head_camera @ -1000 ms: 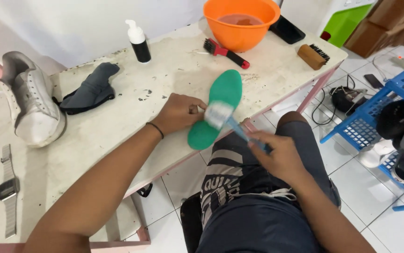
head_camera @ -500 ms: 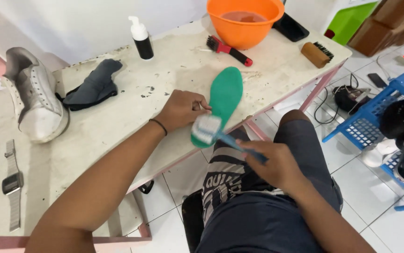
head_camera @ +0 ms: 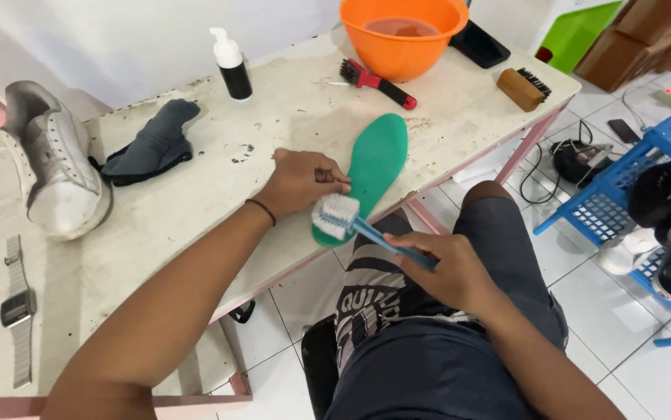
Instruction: A person is cleaning a shoe insole by scrubbing it with a toothbrush and cleaning solution at a workbench.
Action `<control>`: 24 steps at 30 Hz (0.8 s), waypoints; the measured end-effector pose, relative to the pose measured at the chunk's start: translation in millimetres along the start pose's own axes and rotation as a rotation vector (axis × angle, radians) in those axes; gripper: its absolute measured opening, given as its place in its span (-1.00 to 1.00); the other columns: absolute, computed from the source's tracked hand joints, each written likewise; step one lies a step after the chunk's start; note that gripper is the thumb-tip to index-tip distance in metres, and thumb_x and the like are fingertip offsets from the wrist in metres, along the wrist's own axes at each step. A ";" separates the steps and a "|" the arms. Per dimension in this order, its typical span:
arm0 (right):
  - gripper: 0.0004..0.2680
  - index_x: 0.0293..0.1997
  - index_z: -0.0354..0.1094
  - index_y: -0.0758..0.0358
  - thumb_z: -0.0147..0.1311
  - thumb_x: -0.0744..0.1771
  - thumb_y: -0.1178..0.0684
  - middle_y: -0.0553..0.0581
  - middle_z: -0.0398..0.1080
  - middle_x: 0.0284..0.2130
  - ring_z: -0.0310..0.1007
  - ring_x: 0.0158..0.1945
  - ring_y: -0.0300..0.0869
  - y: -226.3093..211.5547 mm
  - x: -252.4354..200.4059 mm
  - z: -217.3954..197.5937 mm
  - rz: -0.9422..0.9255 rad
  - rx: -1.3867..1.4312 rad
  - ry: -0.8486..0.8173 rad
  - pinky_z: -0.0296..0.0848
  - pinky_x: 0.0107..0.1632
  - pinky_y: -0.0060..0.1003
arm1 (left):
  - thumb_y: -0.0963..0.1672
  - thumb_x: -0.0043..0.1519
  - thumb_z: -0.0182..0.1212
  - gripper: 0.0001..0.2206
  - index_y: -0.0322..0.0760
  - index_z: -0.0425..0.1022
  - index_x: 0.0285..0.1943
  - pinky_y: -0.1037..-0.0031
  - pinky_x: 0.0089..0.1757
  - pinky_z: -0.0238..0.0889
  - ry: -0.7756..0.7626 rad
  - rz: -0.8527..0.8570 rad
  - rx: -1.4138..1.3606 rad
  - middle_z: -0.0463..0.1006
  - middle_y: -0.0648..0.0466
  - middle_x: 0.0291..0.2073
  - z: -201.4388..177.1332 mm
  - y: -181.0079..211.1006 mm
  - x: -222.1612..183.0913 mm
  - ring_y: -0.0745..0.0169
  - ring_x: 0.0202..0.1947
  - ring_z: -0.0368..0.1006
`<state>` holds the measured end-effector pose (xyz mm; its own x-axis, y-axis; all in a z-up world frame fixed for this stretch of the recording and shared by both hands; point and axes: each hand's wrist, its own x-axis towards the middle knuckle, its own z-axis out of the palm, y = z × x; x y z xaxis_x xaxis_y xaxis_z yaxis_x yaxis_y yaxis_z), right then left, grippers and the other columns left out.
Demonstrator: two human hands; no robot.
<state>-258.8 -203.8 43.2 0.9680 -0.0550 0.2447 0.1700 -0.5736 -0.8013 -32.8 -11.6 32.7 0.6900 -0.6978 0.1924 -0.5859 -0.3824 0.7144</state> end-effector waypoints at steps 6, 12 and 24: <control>-0.81 -0.12 0.66 0.08 0.25 0.24 0.19 0.27 0.54 -0.64 0.47 -0.62 -0.08 10.1 4.4 -8.3 0.026 -0.082 0.079 0.30 -0.56 -0.20 | 0.04 0.10 0.50 -0.82 0.07 0.70 -0.22 0.41 0.15 0.06 0.016 -0.014 0.036 0.60 0.20 -0.17 -1.5 -13.6 5.6 0.25 0.04 0.43; -0.82 -0.14 0.67 0.07 0.27 0.23 0.18 0.24 0.56 -0.65 0.43 -0.61 -0.16 11.9 4.9 -8.7 0.032 -0.045 0.071 0.31 -0.55 -0.25 | 0.09 0.12 0.44 -0.84 0.20 0.67 -0.23 0.22 0.12 -0.17 0.002 0.014 0.126 0.56 0.27 -0.05 10.7 -45.7 20.9 0.25 0.15 0.37; -0.78 -0.15 0.66 0.09 0.26 0.20 0.24 0.20 0.55 -0.65 0.39 -0.63 -0.15 9.6 6.6 1.6 -0.031 -0.061 0.063 0.32 -0.52 -0.23 | 0.12 0.09 0.42 -0.84 0.26 0.65 -0.25 0.10 0.11 -0.14 0.010 0.065 0.177 0.53 0.30 0.03 -3.5 -15.5 4.1 0.19 0.20 0.35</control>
<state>-250.5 -208.4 36.2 0.9486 -0.0863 0.3044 0.1865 -0.6246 -0.7584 -19.4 -6.4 24.8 0.6516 -0.7190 0.2419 -0.6947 -0.4376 0.5708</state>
